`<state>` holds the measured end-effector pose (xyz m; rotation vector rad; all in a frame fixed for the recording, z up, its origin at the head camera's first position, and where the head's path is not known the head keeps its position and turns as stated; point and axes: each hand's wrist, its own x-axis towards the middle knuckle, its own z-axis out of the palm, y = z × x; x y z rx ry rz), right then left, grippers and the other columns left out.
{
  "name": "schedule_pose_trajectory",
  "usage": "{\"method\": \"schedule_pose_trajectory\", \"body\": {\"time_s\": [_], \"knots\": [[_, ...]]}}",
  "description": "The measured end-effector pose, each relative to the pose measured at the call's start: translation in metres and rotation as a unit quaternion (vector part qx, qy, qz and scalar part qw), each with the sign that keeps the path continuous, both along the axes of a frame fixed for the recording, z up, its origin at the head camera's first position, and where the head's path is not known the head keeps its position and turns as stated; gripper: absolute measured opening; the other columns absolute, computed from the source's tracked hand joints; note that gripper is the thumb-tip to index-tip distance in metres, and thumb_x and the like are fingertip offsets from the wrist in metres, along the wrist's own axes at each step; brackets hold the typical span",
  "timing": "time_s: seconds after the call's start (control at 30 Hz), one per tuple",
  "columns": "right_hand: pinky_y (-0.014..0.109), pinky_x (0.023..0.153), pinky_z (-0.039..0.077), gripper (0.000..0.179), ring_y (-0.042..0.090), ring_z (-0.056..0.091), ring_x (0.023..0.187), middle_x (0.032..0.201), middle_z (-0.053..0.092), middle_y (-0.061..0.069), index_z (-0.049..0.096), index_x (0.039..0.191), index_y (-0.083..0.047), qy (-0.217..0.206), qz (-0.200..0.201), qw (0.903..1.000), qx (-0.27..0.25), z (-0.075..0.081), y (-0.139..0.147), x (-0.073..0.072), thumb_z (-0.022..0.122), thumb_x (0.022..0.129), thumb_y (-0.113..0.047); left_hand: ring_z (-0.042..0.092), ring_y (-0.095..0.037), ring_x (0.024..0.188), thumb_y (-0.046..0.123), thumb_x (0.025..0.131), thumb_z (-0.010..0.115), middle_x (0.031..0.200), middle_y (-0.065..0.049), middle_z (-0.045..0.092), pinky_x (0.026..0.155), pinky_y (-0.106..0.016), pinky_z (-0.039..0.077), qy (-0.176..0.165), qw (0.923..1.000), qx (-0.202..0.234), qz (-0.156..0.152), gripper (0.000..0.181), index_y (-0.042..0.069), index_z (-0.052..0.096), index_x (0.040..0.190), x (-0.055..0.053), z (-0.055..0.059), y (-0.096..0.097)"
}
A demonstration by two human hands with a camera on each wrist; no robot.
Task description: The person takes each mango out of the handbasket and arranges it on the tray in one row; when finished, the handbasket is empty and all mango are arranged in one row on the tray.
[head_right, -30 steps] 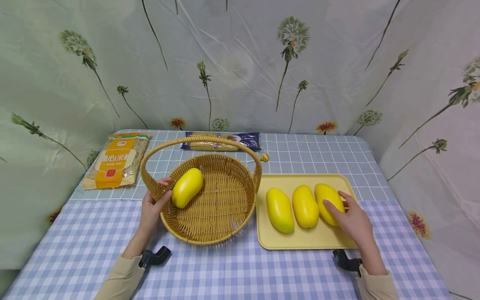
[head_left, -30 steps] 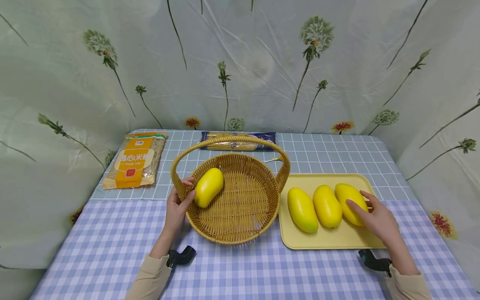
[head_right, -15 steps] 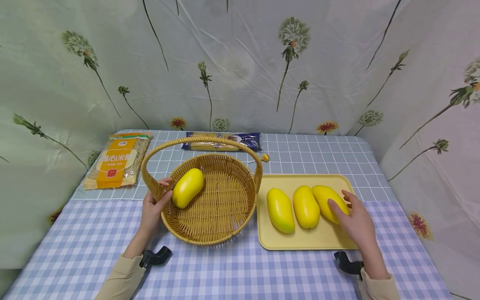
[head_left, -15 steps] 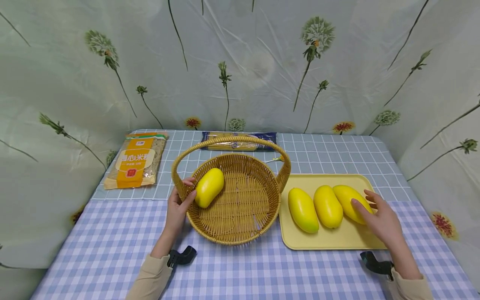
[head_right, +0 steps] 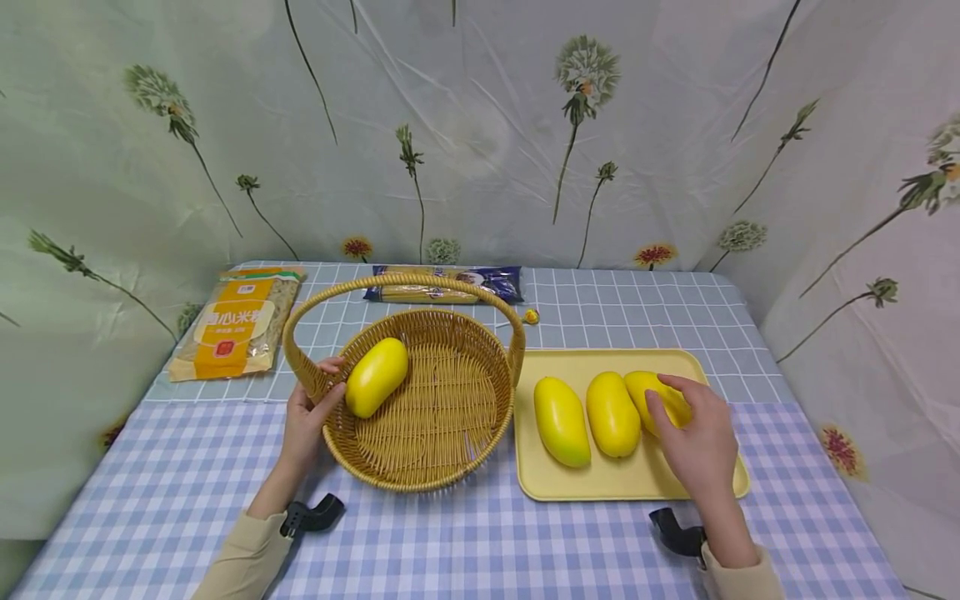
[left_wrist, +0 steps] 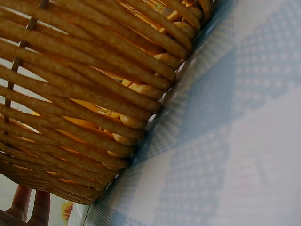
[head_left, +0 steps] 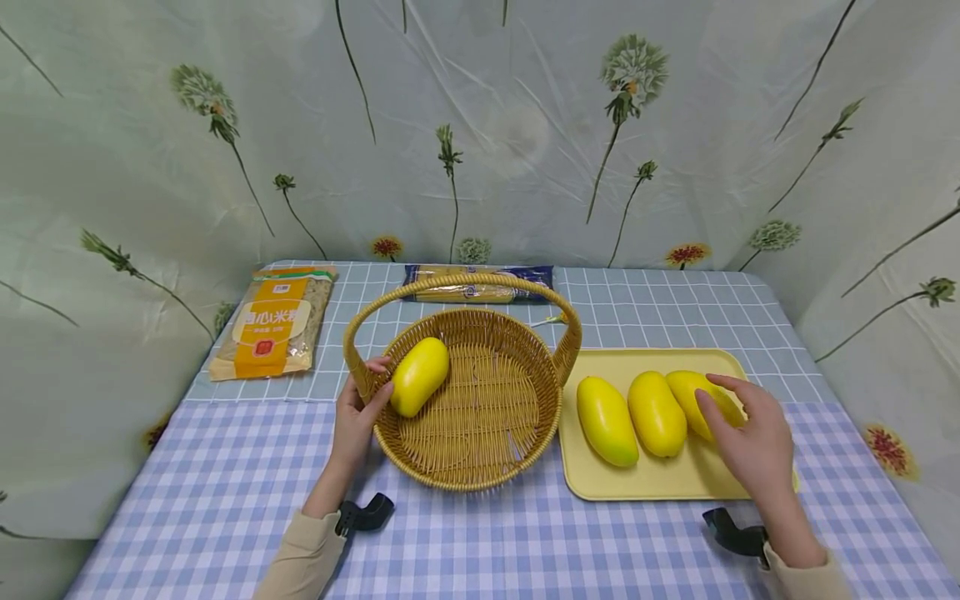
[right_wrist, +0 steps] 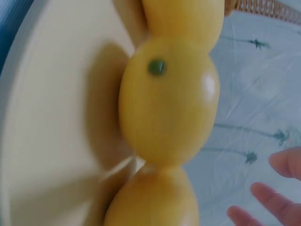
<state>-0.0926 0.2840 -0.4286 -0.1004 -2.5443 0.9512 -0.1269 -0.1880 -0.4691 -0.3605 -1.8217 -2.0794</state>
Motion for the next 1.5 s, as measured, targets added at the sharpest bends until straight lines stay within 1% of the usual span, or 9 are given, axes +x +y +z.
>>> {"method": "schedule_pose_trajectory", "body": {"time_s": [0.1,0.17,0.2,0.37,0.57,0.87,1.07,1.3,1.5], "knots": [[0.057,0.094,0.035,0.030,0.043,0.048,0.109,0.113,0.061,0.022,0.064,0.113,0.001,0.040,0.012,0.9991,-0.010,-0.002,-0.010,-0.002,0.067,0.088,-0.015,0.045,-0.025,0.123,-0.009,0.091,0.053,0.125,-0.026,0.050,0.104,-0.028,0.032,0.000,1.0000,0.001,-0.001,0.021,-0.014,0.044,0.109,0.000,0.001,0.000],[0.046,0.095,0.038,0.027,0.038,0.052,0.107,0.109,0.063,0.019,0.066,0.110,-0.001,0.068,0.022,0.9974,-0.010,-0.002,-0.016,-0.003,0.069,0.086,-0.012,0.045,-0.024,0.122,-0.009,0.092,0.053,0.124,-0.025,0.050,0.104,-0.028,0.032,0.000,1.0000,0.000,-0.002,0.021,-0.014,0.044,0.109,0.001,0.001,0.001],[0.039,0.092,0.039,0.025,0.037,0.053,0.105,0.107,0.064,0.018,0.067,0.107,0.001,0.074,0.028,0.9968,-0.013,0.008,-0.026,0.001,0.069,0.085,-0.009,0.045,-0.024,0.122,-0.009,0.092,0.053,0.125,-0.026,0.050,0.104,-0.028,0.033,-0.001,1.0000,-0.001,-0.002,0.021,-0.014,0.043,0.109,0.001,0.001,0.001],[0.015,0.079,0.038,0.021,0.024,0.058,0.095,0.100,0.067,0.011,0.069,0.103,-0.003,0.117,0.072,0.9905,-0.008,0.009,-0.044,0.000,0.072,0.083,-0.007,0.045,-0.024,0.122,-0.008,0.092,0.054,0.125,-0.026,0.049,0.104,-0.028,0.033,-0.007,1.0000,-0.006,0.002,0.022,-0.014,0.043,0.109,0.001,0.002,0.001],[0.015,0.070,0.045,0.023,0.018,0.060,0.083,0.094,0.069,0.007,0.070,0.100,-0.002,0.148,0.164,0.9753,0.007,0.017,-0.065,-0.001,0.074,0.077,0.001,0.045,-0.024,0.122,-0.007,0.092,0.054,0.125,-0.026,0.049,0.104,-0.028,0.033,-0.007,1.0000,-0.005,0.001,0.022,-0.014,0.043,0.110,0.001,0.001,0.000],[0.021,0.059,0.051,0.026,0.009,0.062,0.076,0.095,0.068,-0.002,0.070,0.101,-0.008,0.141,0.275,0.9512,0.002,0.029,-0.100,-0.003,0.076,0.076,-0.004,0.045,-0.025,0.122,-0.007,0.092,0.054,0.125,-0.027,0.049,0.104,-0.028,0.033,-0.006,1.0000,-0.006,0.004,0.022,-0.015,0.043,0.109,0.002,0.001,0.000],[0.025,0.055,0.051,0.021,0.006,0.060,0.075,0.094,0.068,-0.004,0.069,0.102,-0.010,0.140,0.334,0.9320,-0.013,0.037,-0.123,-0.006,0.072,0.081,-0.008,0.044,-0.025,0.122,-0.008,0.092,0.054,0.125,-0.027,0.049,0.104,-0.028,0.033,-0.007,1.0000,-0.004,0.000,0.022,-0.015,0.042,0.109,0.002,0.002,0.001],[0.021,0.055,0.050,0.014,0.003,0.056,0.071,0.093,0.067,-0.006,0.069,0.102,-0.012,0.154,0.392,0.9063,-0.034,0.046,-0.150,-0.011,0.067,0.088,-0.014,0.044,-0.025,0.123,-0.008,0.092,0.054,0.125,-0.027,0.049,0.104,-0.028,0.033,-0.008,1.0000,-0.004,0.000,0.022,-0.016,0.042,0.109,0.001,0.002,0.001],[0.021,0.056,0.050,0.014,0.006,0.059,0.075,0.092,0.066,-0.007,0.069,0.101,-0.014,0.152,0.419,0.8945,-0.034,0.053,-0.173,-0.018,0.064,0.091,-0.021,0.044,-0.028,0.123,-0.008,0.092,0.054,0.126,-0.029,0.047,0.104,-0.029,0.032,-0.007,0.9999,-0.008,0.004,0.023,-0.015,0.043,0.110,0.001,0.000,0.000]]}}
